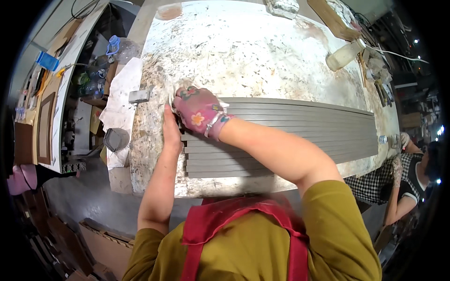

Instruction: The person sands a grooved wood panel using a small sanding block, applies a liquid from a bottle onto a cloth to wipe the surface, and applies filler from a small jar using a putty knife to address imperfections.

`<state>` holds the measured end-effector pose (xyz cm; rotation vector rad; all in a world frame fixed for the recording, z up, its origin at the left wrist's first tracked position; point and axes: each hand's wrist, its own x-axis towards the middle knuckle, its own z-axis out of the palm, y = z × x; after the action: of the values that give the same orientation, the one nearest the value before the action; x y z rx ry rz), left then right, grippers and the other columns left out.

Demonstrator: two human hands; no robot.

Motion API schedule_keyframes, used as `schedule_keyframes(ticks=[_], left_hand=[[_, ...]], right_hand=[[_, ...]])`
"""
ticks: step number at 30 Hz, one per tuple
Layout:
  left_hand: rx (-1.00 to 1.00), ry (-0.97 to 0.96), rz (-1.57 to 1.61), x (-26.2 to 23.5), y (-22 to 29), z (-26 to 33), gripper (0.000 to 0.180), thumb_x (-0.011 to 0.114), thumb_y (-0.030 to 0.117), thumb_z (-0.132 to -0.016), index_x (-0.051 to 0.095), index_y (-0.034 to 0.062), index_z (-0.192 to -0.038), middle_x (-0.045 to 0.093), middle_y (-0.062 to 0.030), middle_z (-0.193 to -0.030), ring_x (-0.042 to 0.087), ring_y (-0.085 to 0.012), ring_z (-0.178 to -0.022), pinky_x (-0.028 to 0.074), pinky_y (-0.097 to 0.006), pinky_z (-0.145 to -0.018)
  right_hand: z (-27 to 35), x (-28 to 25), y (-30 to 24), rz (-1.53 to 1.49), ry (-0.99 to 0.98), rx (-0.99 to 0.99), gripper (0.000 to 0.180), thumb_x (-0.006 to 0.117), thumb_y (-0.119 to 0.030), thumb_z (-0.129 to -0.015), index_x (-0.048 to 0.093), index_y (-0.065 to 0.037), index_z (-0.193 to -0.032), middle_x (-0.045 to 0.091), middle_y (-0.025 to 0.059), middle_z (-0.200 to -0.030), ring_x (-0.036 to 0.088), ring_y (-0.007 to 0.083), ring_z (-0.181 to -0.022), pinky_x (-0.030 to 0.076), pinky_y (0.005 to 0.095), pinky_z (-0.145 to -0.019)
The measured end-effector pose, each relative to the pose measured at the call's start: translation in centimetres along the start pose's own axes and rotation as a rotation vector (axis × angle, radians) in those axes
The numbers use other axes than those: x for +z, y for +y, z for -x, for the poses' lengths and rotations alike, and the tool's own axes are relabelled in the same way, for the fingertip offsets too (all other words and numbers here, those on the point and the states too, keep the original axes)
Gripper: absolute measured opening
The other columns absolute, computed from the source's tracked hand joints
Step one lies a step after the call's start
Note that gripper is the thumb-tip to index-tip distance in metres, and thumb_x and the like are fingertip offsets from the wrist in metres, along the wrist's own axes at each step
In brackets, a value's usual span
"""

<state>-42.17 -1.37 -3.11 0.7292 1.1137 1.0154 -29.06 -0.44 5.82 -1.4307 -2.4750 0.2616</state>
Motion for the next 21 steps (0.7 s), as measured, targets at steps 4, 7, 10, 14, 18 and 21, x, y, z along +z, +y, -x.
schedule_keyframes(ticks=[4,7,10,14,18,21], left_hand=[[0.026,-0.243,0.148,-1.1,2.8,1.0,0.077,0.006,0.06,-0.097,0.024,0.005,-0.148,0.035,-0.0095,-0.149,0.031,-0.0247,-0.138,0.021,-0.04,-0.115],[0.047,-0.186,0.054,-0.5,2.5,1.0,0.077,0.003,0.059,-0.097,0.025,0.0048,-0.148,0.035,-0.0114,-0.149,0.031,-0.0274,-0.138,0.02,-0.042,-0.116],[-0.014,-0.206,0.24,-0.1,2.7,1.1,0.083,0.007,0.066,-0.094,0.028,0.0042,-0.146,0.037,-0.0142,-0.147,0.032,-0.0295,-0.137,0.023,-0.044,-0.115],[-0.137,-0.185,0.481,-1.2,2.9,0.5,0.083,0.012,0.071,-0.091,0.023,0.014,-0.149,0.037,-0.0159,-0.146,0.034,-0.0327,-0.135,0.029,-0.048,-0.112],[0.024,-0.402,0.247,-1.8,2.8,1.0,0.089,0.006,0.076,-0.087,0.0,0.015,-0.152,0.029,-0.0145,-0.151,0.026,-0.0321,-0.14,0.019,-0.047,-0.114],[0.012,-0.312,0.262,-0.9,3.1,1.3,0.087,0.01,0.073,-0.09,0.016,0.0122,-0.151,0.036,-0.0154,-0.147,0.03,-0.0318,-0.137,0.023,-0.048,-0.113]], right_hand=[[4.6,-2.9,1.9,-0.045,-0.108,0.005,0.024,0.063,-0.017,-0.078,0.062,-0.007,-0.099,0.06,0.011,-0.103,0.061,0.0311,-0.093,0.051,0.0422,-0.075],[8.0,-2.4,2.1,0.007,-0.076,0.054,0.02,0.064,-0.016,-0.077,0.063,-0.009,-0.095,0.06,0.0105,-0.101,0.061,0.0294,-0.09,0.051,0.0429,-0.075],[2.9,0.4,-2.1,0.032,-0.053,-0.054,0.02,0.065,-0.014,-0.073,0.061,-0.008,-0.092,0.061,0.0106,-0.097,0.062,0.0293,-0.089,0.05,0.0413,-0.072],[1.2,-0.2,-2.5,-0.123,-0.19,-0.053,0.023,0.063,-0.013,-0.074,0.061,-0.007,-0.096,0.06,0.0123,-0.102,0.061,0.0332,-0.093,0.049,0.0423,-0.079],[8.0,-1.9,1.1,-0.189,-0.075,0.107,0.019,0.059,-0.015,-0.079,0.061,-0.007,-0.096,0.059,0.0152,-0.109,0.059,0.0336,-0.097,0.047,0.0467,-0.086],[4.5,0.5,-1.8,-0.056,0.04,-0.02,0.022,0.06,-0.014,-0.078,0.061,-0.003,-0.098,0.061,0.0158,-0.106,0.061,0.0315,-0.096,0.048,0.0428,-0.086]])
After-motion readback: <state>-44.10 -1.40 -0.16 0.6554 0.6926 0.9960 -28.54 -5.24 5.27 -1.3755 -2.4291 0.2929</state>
